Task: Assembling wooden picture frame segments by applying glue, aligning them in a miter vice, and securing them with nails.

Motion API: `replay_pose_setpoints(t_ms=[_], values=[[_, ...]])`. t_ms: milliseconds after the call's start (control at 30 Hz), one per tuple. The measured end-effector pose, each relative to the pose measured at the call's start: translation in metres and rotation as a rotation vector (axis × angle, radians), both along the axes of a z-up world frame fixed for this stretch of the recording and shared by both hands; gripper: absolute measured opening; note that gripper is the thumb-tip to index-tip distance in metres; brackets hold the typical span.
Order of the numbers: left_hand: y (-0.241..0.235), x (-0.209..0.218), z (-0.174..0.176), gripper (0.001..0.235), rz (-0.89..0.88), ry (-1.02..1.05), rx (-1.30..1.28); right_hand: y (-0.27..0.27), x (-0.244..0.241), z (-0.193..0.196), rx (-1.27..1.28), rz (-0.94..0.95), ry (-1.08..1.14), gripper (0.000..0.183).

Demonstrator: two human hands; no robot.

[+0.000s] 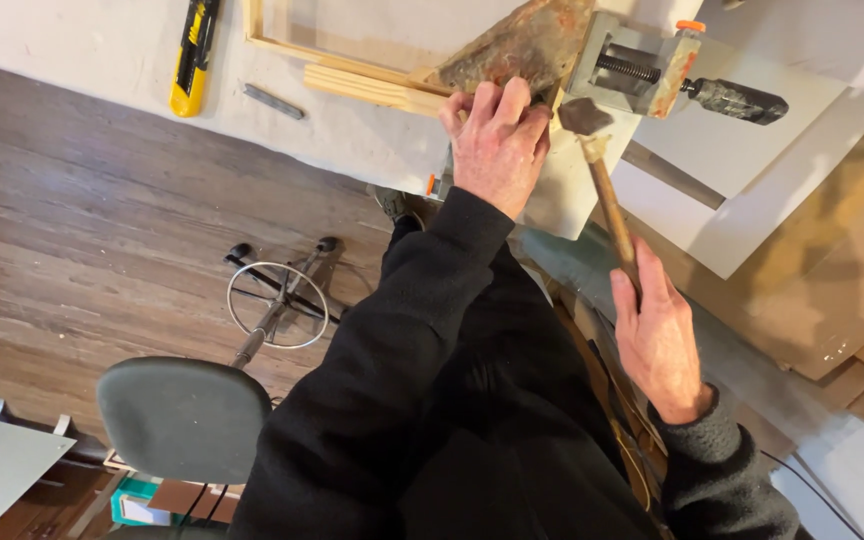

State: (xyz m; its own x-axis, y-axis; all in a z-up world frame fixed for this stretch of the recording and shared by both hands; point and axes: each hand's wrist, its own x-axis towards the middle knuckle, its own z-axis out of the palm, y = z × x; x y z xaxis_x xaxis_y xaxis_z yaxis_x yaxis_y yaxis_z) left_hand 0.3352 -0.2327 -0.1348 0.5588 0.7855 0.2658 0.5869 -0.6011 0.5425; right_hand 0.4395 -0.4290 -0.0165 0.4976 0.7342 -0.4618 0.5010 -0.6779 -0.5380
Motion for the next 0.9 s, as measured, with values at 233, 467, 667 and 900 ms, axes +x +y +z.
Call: replay_pose_setpoints(t_ms=[233, 467, 667, 900], values=[[0.003, 0.001, 0.004, 0.016, 0.005, -0.005, -0.01, -0.012, 0.003, -0.015, 0.071, 0.037, -0.045, 0.042], [0.0, 0.002, -0.003, 0.013, 0.027, -0.013, 0.025, -0.006, 0.001, 0.016, -0.003, -0.102, -0.018, 0.046], [0.007, -0.015, -0.02, 0.036, -0.083, 0.027, 0.064, -0.023, -0.008, 0.021, -0.063, -0.186, 0.025, 0.047], [0.035, -0.012, -0.01, 0.122, -0.12, 0.125, 0.139, -0.034, -0.029, 0.064, 0.249, -0.244, 0.011, 0.041]])
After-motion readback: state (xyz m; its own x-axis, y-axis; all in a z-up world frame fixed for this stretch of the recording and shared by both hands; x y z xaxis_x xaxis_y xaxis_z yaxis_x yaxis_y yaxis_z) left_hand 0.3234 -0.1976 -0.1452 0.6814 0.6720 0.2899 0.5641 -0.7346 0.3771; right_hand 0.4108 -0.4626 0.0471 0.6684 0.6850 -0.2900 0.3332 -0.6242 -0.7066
